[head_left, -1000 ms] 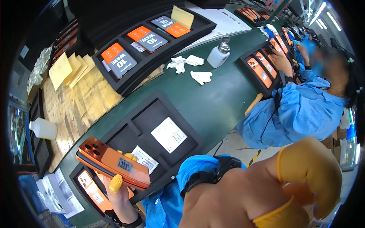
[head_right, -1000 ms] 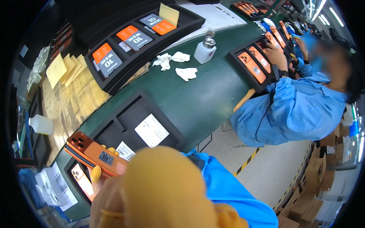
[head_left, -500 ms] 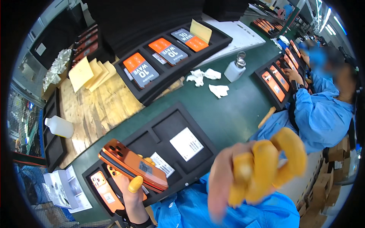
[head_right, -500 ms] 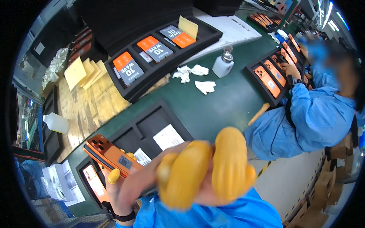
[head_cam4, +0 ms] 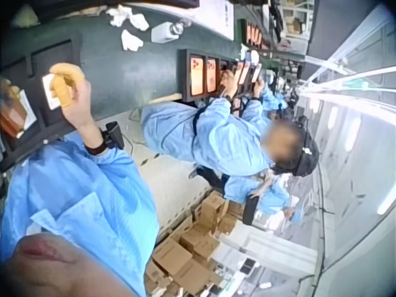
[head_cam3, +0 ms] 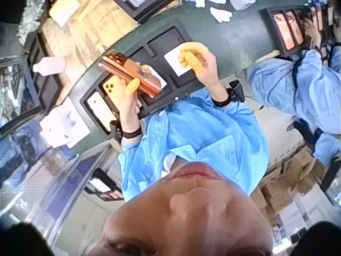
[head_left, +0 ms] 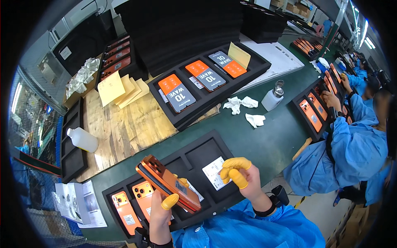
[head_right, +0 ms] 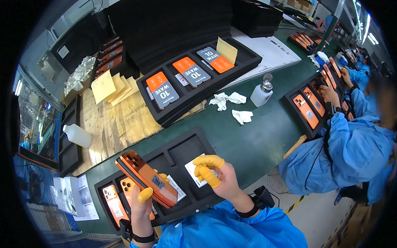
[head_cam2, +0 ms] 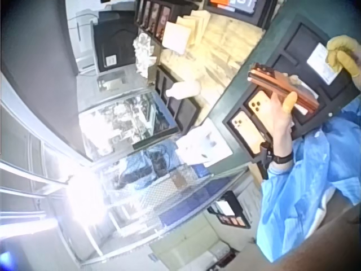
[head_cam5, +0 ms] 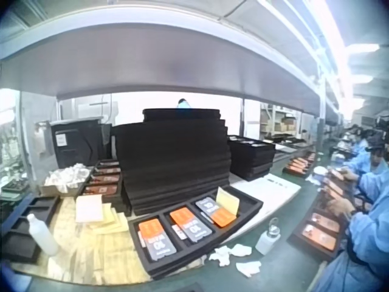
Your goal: Cleaning and inspecting the exterior of orange mobile phones at an assembly line station.
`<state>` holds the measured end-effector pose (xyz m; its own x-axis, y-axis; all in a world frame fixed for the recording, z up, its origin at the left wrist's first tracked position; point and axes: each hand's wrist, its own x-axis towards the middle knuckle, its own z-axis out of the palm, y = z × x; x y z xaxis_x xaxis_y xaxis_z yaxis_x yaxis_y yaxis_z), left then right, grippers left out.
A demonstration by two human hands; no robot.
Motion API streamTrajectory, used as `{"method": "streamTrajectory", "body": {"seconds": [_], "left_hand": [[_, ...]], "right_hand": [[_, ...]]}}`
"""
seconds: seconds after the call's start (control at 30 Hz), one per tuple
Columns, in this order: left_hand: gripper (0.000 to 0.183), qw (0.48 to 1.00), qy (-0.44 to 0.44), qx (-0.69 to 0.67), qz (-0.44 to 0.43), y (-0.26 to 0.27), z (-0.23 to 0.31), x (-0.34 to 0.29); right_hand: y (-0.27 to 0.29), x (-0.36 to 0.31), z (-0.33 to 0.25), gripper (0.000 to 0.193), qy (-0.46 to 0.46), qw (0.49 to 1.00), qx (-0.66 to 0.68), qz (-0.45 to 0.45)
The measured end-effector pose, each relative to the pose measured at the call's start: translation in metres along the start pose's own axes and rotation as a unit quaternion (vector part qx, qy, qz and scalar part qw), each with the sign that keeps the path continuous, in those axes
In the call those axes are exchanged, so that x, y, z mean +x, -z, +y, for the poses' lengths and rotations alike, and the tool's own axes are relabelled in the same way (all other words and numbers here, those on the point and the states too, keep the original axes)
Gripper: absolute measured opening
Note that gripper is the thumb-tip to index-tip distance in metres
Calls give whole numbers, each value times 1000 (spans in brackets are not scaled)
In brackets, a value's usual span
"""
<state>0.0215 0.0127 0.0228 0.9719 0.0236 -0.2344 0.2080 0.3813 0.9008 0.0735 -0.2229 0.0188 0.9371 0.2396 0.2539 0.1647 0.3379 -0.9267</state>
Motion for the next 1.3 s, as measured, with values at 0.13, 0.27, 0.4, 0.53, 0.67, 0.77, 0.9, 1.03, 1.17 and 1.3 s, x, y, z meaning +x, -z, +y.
{"method": "streamTrajectory", "body": {"seconds": [0.13,0.27,0.4,0.53,0.67,0.77,0.9,1.03,1.17,1.3], "left_hand": [[73,1000,4,-1,-7,-3,2,0],[71,999,0,34,-18,-4,2,-3],[56,991,28,-130,-14,-5,3,10],[59,949,74,-304,-36,-12,25,30],[67,913,84,-397,38,-13,35,30],[70,911,57,-409,-6,-12,33,27],[73,886,70,-457,-31,-7,27,25],[74,832,108,-544,-17,-8,27,29],[73,810,114,-575,-2,-11,33,29],[73,799,108,-591,12,-14,34,28]], "right_hand": [[-11,5,2,23,6,994,-96,-44],[-26,12,-6,30,-42,976,-184,-105],[-33,18,-2,47,-45,965,-201,-162],[-37,38,8,60,9,987,-59,-149],[-58,48,7,61,93,967,-179,-155],[-70,52,1,56,152,943,-268,-126],[-81,59,2,48,192,932,-295,-90],[-83,66,8,48,158,948,-268,-69],[-86,69,5,47,162,945,-277,-69],[-87,69,5,45,151,949,-268,-67]]}}
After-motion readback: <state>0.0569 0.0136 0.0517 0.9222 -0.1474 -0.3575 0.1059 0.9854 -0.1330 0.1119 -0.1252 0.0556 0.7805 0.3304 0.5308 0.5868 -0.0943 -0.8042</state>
